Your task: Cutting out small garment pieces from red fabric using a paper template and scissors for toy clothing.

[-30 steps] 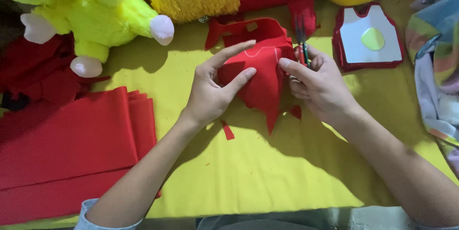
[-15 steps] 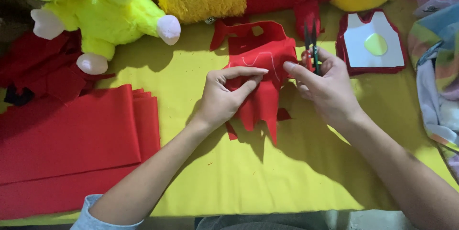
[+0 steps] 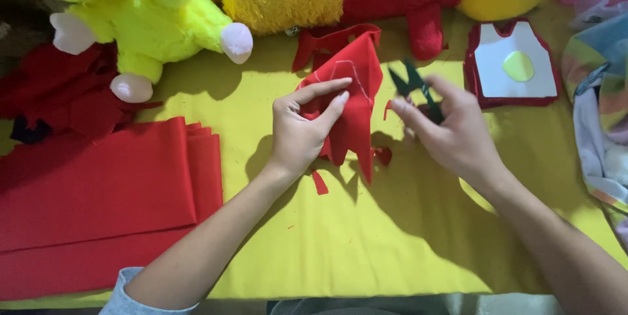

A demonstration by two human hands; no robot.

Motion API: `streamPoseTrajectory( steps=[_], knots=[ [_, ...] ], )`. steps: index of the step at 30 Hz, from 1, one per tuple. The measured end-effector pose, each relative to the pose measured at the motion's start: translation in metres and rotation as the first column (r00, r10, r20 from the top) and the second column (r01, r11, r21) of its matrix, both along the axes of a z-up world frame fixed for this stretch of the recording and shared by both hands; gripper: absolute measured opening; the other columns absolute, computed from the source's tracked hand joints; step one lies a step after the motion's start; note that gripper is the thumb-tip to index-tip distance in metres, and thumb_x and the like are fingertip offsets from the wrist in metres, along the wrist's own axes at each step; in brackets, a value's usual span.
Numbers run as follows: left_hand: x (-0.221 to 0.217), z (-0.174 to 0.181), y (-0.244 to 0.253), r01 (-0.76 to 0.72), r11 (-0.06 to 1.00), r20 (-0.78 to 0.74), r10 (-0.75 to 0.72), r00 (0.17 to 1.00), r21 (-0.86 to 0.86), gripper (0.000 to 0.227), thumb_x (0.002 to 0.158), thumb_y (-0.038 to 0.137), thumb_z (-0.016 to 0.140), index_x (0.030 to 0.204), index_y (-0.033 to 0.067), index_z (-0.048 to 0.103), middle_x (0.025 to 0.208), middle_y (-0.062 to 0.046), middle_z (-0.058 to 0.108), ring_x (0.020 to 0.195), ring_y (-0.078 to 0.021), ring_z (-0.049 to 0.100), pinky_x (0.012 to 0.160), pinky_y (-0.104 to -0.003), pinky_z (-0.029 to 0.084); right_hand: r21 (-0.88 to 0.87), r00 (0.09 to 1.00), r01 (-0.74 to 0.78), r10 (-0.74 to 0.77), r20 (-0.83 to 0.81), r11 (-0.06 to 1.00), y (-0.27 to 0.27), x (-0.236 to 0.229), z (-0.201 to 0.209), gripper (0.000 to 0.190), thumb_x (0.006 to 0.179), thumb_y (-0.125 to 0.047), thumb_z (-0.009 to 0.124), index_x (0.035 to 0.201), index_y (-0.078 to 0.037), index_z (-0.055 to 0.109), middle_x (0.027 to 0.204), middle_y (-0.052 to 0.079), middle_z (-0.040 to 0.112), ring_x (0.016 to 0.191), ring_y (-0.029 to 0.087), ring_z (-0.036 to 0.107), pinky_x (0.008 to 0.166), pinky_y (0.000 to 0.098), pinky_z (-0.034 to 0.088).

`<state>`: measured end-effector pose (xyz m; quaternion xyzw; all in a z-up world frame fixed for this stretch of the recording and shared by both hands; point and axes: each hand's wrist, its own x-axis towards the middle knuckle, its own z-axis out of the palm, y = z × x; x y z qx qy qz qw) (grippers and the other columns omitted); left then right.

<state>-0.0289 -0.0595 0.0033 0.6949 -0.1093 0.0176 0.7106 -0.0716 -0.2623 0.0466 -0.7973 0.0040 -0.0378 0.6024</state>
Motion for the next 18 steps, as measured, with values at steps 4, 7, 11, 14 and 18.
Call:
streamPoseTrajectory(
  steps=[4, 7, 11, 14, 18],
  knots=[
    [0.0, 0.008, -0.001, -0.035, 0.999, -0.01, 0.035, 0.999, -0.02, 0.02, 0.09, 0.011, 0.081, 0.11, 0.0132, 0.081, 0.097, -0.008, 0.081, 0.089, -0.0061, 0.068, 0.087, -0.03, 0.06, -0.193, 1.0, 0.006, -0.008, -0.009, 0.981, 0.002, -0.004, -0.003, 0.008, 0.093, -0.006, 0.076, 0.088, -0.003, 0.07, 0.046, 0.007, 0.054, 0.039, 0.011, 0.049, 0.04, 0.0203, 0.04],
    [-0.003, 0.006, -0.002, -0.062, 0.998, -0.02, 0.062, 0.998, 0.007, 0.022, 0.089, 0.013, 0.084, 0.11, 0.0143, 0.081, 0.096, -0.008, 0.081, 0.09, -0.0063, 0.067, 0.087, -0.03, 0.06, -0.321, 0.999, -0.025, 0.033, 0.02, 0.947, 0.007, -0.003, -0.003, 0.009, 0.095, -0.012, 0.074, 0.087, -0.009, 0.073, 0.047, 0.007, 0.048, 0.044, 0.014, 0.042, 0.043, 0.0263, 0.036],
    [-0.004, 0.008, -0.003, -0.076, 0.997, -0.019, 0.076, 0.997, 0.014, 0.023, 0.089, 0.014, 0.083, 0.112, 0.0149, 0.08, 0.098, -0.008, 0.081, 0.092, -0.0063, 0.066, 0.088, -0.03, 0.059, -0.296, 0.999, -0.05, 0.041, -0.036, 0.954, 0.003, -0.003, -0.006, 0.015, 0.101, -0.017, 0.065, 0.094, -0.01, 0.076, 0.049, 0.006, 0.046, 0.048, 0.014, 0.041, 0.046, 0.0277, 0.036],
    [-0.005, 0.014, -0.004, -0.101, 0.995, -0.007, 0.101, 0.995, 0.015, 0.024, 0.09, 0.015, 0.083, 0.114, 0.0146, 0.08, 0.1, -0.009, 0.081, 0.094, -0.0062, 0.065, 0.089, -0.031, 0.059, -0.258, 0.996, -0.077, 0.061, -0.073, 0.963, -0.001, -0.004, -0.012, 0.023, 0.105, -0.022, 0.059, 0.095, -0.011, 0.077, 0.051, 0.005, 0.045, 0.052, 0.013, 0.041, 0.049, 0.0278, 0.037],
    [-0.007, -0.003, -0.003, -0.103, 0.994, -0.019, 0.103, 0.994, 0.028, 0.027, 0.089, 0.014, 0.084, 0.115, 0.0155, 0.08, 0.103, -0.008, 0.081, 0.096, -0.007, 0.068, 0.091, -0.03, 0.059, -0.022, 0.975, -0.18, 0.175, -0.138, 0.983, -0.005, -0.006, -0.031, 0.049, 0.114, -0.023, 0.041, 0.071, -0.012, 0.062, 0.055, -0.002, 0.037, 0.053, 0.012, 0.039, 0.051, 0.0246, 0.039]
  ],
)
